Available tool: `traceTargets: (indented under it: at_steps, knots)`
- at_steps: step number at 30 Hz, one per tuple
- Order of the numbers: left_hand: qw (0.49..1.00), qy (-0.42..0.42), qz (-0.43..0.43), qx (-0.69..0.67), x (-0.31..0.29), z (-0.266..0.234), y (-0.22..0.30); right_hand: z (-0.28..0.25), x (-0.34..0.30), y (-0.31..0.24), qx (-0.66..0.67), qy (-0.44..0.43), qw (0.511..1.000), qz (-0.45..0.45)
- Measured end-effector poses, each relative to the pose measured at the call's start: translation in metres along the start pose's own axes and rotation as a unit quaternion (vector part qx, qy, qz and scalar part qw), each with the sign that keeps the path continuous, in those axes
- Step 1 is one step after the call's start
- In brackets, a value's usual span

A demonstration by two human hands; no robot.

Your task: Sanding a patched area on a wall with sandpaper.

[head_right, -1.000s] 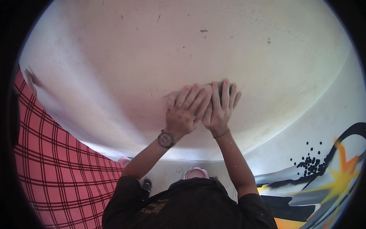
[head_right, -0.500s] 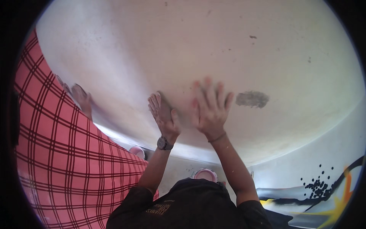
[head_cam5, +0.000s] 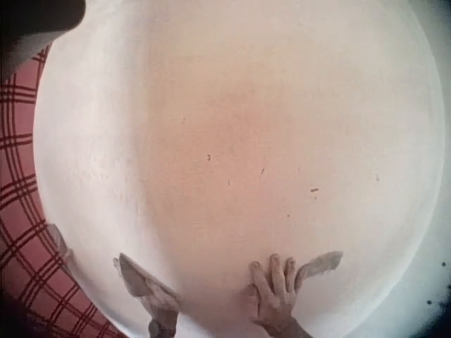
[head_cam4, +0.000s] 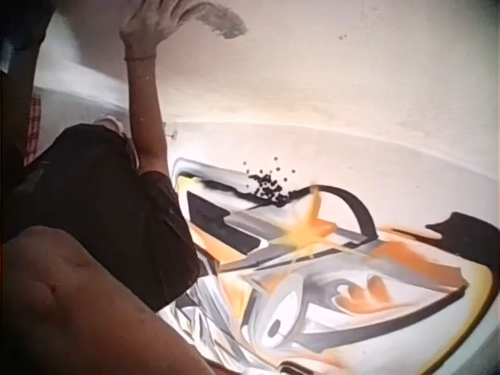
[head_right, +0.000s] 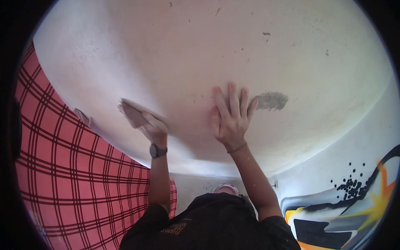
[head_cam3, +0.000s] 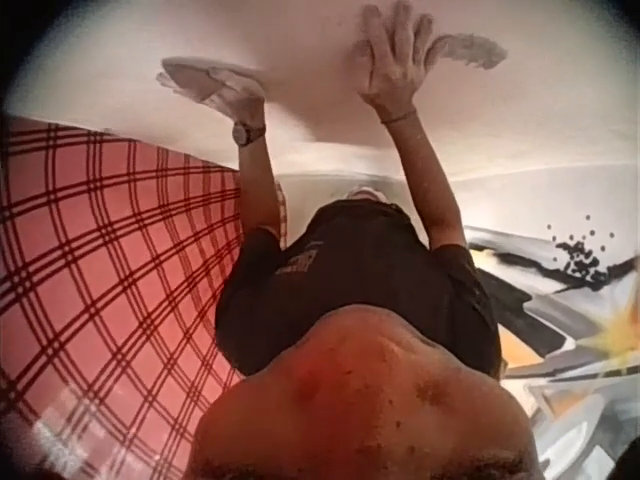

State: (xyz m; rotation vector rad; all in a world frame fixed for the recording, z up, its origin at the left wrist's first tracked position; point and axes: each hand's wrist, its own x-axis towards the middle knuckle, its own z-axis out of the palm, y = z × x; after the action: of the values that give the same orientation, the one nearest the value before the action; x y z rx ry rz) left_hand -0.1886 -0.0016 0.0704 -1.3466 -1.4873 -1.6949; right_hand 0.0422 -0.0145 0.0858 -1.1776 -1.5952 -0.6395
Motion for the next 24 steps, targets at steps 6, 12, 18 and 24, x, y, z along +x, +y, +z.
traceTargets:
  at_steps: [6,12,18,24]
  knots:
    - [0.956,-0.014,-0.199,-0.216,0.031,-0.010,-0.002,0.000,0.003,0.000,-0.008,-0.004,1.000,0.015]
    - [0.995,0.048,-0.067,-0.055,0.031,-0.008,-0.020,-0.011,0.008,0.024,-0.038,0.003,0.999,0.020]
    - [0.989,0.039,-0.125,-0.064,-0.002,-0.013,-0.112,0.011,-0.028,-0.014,0.015,-0.082,0.995,-0.054]
    - [0.956,0.016,-0.215,-0.197,0.006,-0.004,-0.047,0.043,0.026,-0.092,0.059,-0.124,0.971,-0.193]
